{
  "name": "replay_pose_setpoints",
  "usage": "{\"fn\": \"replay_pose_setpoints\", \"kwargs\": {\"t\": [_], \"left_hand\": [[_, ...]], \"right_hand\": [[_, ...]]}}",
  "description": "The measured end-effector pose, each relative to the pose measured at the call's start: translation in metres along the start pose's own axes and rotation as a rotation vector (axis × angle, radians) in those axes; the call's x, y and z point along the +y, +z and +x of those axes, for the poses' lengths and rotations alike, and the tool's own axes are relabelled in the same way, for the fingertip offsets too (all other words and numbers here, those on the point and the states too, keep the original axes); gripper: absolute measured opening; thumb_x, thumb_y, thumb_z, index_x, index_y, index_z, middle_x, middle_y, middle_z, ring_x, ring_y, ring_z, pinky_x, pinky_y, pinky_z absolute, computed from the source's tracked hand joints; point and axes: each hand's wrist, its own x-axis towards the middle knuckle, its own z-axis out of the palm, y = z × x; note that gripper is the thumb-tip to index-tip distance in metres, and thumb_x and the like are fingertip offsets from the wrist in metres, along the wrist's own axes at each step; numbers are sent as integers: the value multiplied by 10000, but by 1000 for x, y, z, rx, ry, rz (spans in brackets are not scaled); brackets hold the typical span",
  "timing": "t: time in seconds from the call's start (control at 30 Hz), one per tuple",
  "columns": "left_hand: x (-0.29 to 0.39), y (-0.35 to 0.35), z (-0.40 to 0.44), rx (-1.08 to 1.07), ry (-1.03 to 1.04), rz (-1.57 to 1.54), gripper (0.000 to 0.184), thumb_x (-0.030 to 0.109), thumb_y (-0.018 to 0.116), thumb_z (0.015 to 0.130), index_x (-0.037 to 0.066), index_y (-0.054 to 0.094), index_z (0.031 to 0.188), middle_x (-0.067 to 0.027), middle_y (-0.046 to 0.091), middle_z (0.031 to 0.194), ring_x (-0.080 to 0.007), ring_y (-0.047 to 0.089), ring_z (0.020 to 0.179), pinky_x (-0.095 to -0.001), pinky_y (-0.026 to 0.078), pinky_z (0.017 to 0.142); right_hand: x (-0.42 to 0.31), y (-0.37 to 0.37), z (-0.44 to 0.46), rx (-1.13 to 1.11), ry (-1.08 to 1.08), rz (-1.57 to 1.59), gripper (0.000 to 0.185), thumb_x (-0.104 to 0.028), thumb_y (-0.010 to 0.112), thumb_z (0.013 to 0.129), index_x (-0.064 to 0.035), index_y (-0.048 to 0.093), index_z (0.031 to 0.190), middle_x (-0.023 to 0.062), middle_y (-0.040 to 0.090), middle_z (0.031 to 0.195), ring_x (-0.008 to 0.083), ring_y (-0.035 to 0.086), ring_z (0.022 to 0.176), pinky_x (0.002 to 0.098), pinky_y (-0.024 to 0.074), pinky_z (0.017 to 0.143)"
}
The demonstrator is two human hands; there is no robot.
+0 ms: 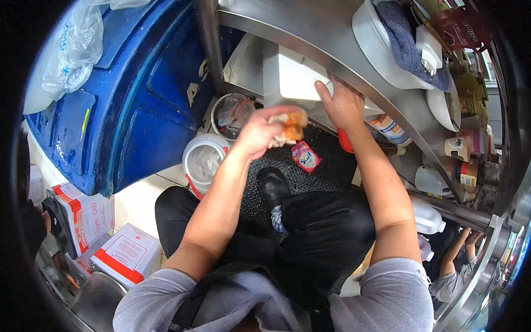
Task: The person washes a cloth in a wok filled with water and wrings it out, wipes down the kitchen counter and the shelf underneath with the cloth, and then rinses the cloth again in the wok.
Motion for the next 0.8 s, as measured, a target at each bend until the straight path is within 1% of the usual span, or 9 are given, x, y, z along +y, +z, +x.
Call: {"fn": "replay_pose_setpoints", "kwargs": {"t": [0.1,0.23,0.33,0.37,0.47,0.53,0.6,0.67,0.8], "left_hand": [[-2,-2,-5,-176,-149,35,532,-133,454,734,-87,609,1240,-187,676,1165,-250,684,1055,-340,548,948],[15,-40,-13,-241,-237,66,525,-108,481,711,-93,613,1218,-183,677,1152,-240,683,1052,-335,540,962],[39,-52,-28,-174,-230,70,537,-113,478,711,-93,604,1233,-187,673,1167,-260,680,1071,-358,541,966],[43,-56,-33,-170,-190,112,537,-111,488,717,-92,600,1242,-194,671,1182,-269,678,1082,-367,543,967],[67,-56,-60,-88,-219,88,548,-84,530,712,-85,600,1256,-182,685,1179,-240,685,1072,-359,544,967],[90,-50,-79,-69,-177,130,520,-146,493,730,-39,645,1215,-144,704,1129,-202,694,1018,-323,562,920],[113,-40,-100,-39,-151,191,545,-124,493,712,-30,646,1226,-130,708,1119,-180,690,1015,-305,555,919],[132,-31,-119,-43,-141,282,546,-106,506,711,-33,641,1235,-127,703,1130,-180,682,1028,-299,543,925],[192,24,-163,30,-222,163,553,-85,506,719,-43,623,1258,-126,692,1152,-188,671,1044,-305,528,943]], "right_hand": [[4,0,-1,12,-28,-65,633,-527,487,966,-19,560,1337,245,576,1324,423,512,1253,498,360,1081],[1,-1,-2,39,-57,-12,627,-530,477,970,-23,567,1327,250,580,1314,424,528,1234,506,384,1058],[-4,-3,-4,11,-17,-46,612,-535,460,977,-38,580,1313,256,610,1266,431,562,1193,518,411,1029],[-5,-4,-5,-62,63,-27,609,-540,447,981,-46,583,1312,255,625,1239,433,579,1169,525,422,1013],[-14,-20,-1,-229,160,-18,612,-559,414,988,-65,604,1296,240,659,1187,443,612,1115,544,441,982],[-14,-20,0,-309,256,0,620,-566,411,985,-59,622,1273,248,657,1188,452,610,1113,551,435,985],[-11,-19,-2,-293,235,14,615,-547,446,979,-33,616,1270,269,648,1190,462,593,1134,550,423,1001],[-6,-16,-5,-178,142,46,599,-512,479,977,-4,606,1268,286,644,1181,471,582,1143,546,420,1005],[-6,-22,-2,-159,102,130,551,-449,521,973,25,602,1243,287,617,1229,473,576,1139,546,427,992]]}}
